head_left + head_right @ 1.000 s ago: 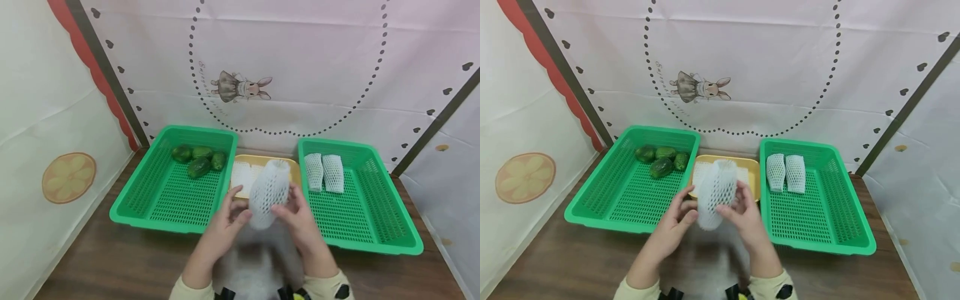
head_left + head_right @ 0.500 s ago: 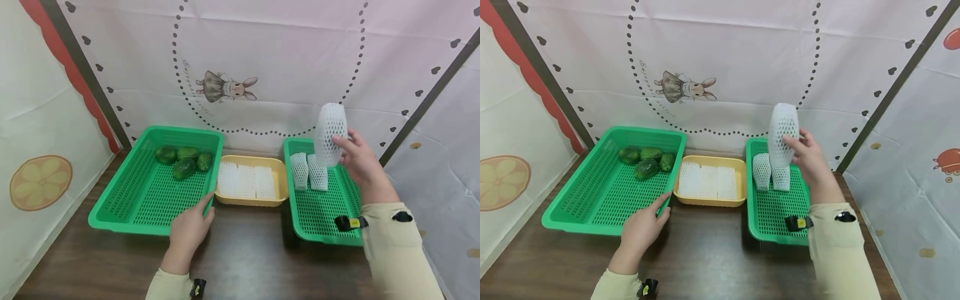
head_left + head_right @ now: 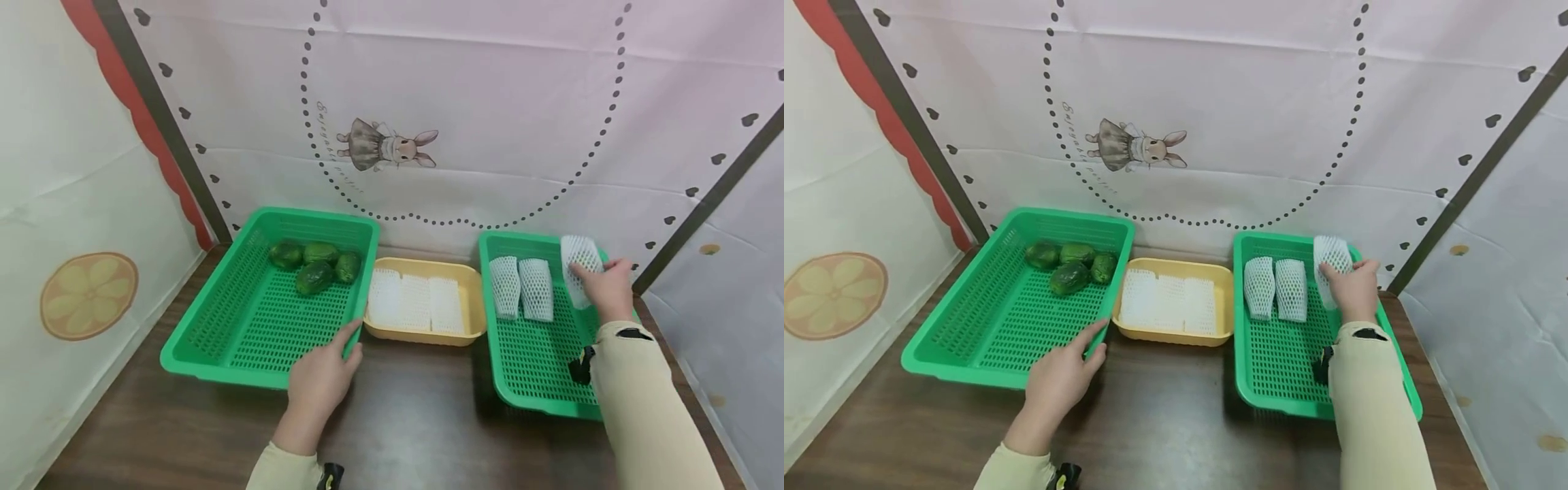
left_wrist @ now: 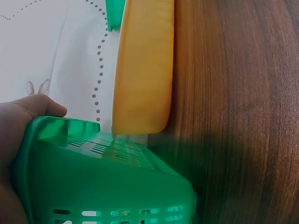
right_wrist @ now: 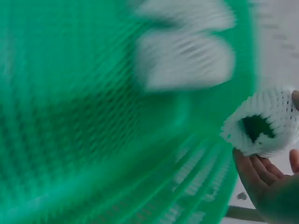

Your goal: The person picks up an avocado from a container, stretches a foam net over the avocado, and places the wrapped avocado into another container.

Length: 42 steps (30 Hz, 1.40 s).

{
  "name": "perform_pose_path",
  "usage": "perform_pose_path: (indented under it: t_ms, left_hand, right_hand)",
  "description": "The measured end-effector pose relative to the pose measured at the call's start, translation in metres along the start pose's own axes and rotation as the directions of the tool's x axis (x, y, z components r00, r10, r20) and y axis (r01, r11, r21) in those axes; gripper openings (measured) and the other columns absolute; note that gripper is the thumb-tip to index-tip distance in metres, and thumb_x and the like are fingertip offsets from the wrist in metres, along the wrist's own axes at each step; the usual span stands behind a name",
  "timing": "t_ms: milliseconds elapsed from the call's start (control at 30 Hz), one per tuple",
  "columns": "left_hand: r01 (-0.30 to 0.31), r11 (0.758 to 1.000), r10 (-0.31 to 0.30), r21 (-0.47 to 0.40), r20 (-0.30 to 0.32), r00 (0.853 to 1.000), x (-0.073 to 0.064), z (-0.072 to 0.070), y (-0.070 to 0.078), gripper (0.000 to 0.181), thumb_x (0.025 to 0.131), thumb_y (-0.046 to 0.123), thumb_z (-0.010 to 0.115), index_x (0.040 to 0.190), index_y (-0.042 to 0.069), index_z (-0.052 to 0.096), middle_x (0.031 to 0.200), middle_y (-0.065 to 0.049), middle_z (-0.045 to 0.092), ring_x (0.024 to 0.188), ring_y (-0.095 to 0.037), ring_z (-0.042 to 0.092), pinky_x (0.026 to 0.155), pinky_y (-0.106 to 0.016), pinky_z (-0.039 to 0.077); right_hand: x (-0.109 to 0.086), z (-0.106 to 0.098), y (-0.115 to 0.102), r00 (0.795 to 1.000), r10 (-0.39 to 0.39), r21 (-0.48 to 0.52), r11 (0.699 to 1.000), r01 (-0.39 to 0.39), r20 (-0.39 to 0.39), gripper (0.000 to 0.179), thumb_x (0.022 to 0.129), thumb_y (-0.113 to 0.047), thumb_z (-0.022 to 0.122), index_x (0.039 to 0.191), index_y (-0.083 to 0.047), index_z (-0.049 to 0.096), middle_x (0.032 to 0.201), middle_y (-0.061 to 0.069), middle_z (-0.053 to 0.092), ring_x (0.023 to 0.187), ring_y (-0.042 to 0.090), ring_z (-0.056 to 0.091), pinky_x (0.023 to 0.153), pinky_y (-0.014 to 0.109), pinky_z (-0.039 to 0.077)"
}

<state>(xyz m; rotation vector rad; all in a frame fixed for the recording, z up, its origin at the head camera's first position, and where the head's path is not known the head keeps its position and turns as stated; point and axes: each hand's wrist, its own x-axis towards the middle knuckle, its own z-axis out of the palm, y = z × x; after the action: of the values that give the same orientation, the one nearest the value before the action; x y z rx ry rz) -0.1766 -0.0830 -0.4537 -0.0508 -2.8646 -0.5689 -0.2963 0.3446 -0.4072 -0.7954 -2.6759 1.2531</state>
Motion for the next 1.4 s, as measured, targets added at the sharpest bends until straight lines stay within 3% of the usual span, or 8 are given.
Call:
perform_pose_path:
  t_ms: [100,167,333,533,800,1033,1300,1400]
  left_hand:
    - [-0.011,1.000,0.011,0.001,-0.013,1.000,-0.003,0.001,0.003,0.041,0.090,0.031,0.058,0.131,0.026,0.054,0.039,0.005,0.030,0.033,-0.011,0.024,0.034,-0.027,0.020]
    - [-0.019,1.000,0.019,-0.003,-0.016,1.000,-0.004,0.001,0.005,0.041,0.090,0.031,0.058,0.130,0.026,0.054,0.039,0.005,0.030,0.033,-0.011,0.025,0.034,-0.027,0.020]
    - [-0.020,1.000,0.020,-0.008,-0.023,1.000,-0.009,0.004,0.006,0.040,0.088,0.031,0.061,0.128,0.028,0.056,0.039,0.006,0.029,0.034,-0.010,0.024,0.034,-0.027,0.021]
    - [-0.015,1.000,0.015,0.000,-0.023,1.000,-0.013,0.005,0.007,0.039,0.088,0.032,0.060,0.127,0.030,0.057,0.039,0.006,0.028,0.033,-0.010,0.024,0.033,-0.027,0.021]
    - [-0.015,1.000,0.016,0.016,-0.040,0.999,-0.013,0.002,0.010,0.039,0.088,0.032,0.060,0.127,0.031,0.057,0.040,0.006,0.028,0.034,-0.010,0.024,0.033,-0.027,0.020]
    - [-0.031,0.999,0.033,0.028,-0.057,0.998,-0.012,0.000,0.010,0.039,0.089,0.032,0.058,0.127,0.030,0.057,0.040,0.006,0.027,0.034,-0.010,0.023,0.033,-0.026,0.020]
    - [-0.034,0.998,0.038,0.047,-0.075,0.996,-0.010,-0.003,0.008,0.038,0.088,0.032,0.058,0.126,0.030,0.058,0.040,0.006,0.027,0.034,-0.010,0.022,0.033,-0.026,0.019]
    - [-0.034,0.998,0.037,0.050,-0.077,0.996,-0.009,-0.004,0.007,0.038,0.088,0.032,0.058,0.126,0.030,0.058,0.040,0.006,0.027,0.034,-0.009,0.022,0.033,-0.026,0.019]
  right_hand:
    - [0.002,0.006,0.015,0.999,-0.048,-0.261,0.965,0.042,-0.016,0.060,0.088,-0.048,0.053,0.112,0.004,0.032,0.097,0.024,0.041,0.085,0.037,0.047,0.062,0.046,0.040]
    - [0.002,0.009,0.021,0.998,-0.065,-0.364,0.930,0.059,-0.002,0.057,0.089,-0.046,0.052,0.105,0.006,0.035,0.094,0.025,0.039,0.080,0.039,0.047,0.061,0.048,0.039]
    - [0.001,0.012,0.028,0.995,-0.086,-0.453,0.886,0.099,0.050,0.063,0.090,-0.043,0.053,0.111,0.014,0.035,0.100,0.035,0.037,0.083,0.047,0.047,0.062,0.054,0.041]
    - [0.004,0.012,0.036,0.996,-0.080,-0.525,0.847,0.083,0.028,0.073,0.091,-0.040,0.054,0.124,0.020,0.029,0.110,0.044,0.035,0.090,0.054,0.047,0.064,0.059,0.042]
    - [0.003,0.014,0.039,0.999,-0.038,-0.521,0.854,0.013,-0.037,0.071,0.090,-0.037,0.051,0.127,0.019,0.029,0.111,0.044,0.035,0.098,0.055,0.042,0.071,0.061,0.041]
    - [0.006,0.016,0.039,0.983,-0.146,-0.471,0.879,0.077,-0.111,0.057,0.086,-0.031,0.057,0.113,0.016,0.039,0.117,0.042,0.031,0.108,0.056,0.034,0.075,0.065,0.037]
    - [0.006,0.019,0.036,0.996,-0.042,-0.450,0.890,0.076,0.084,0.074,0.090,-0.038,0.049,0.127,0.022,0.027,0.114,0.047,0.029,0.098,0.058,0.039,0.075,0.064,0.038]
    - [0.006,0.020,0.034,0.993,-0.039,-0.447,0.891,0.083,0.107,0.069,0.093,-0.037,0.042,0.125,0.023,0.031,0.115,0.049,0.029,0.099,0.058,0.040,0.076,0.063,0.038]
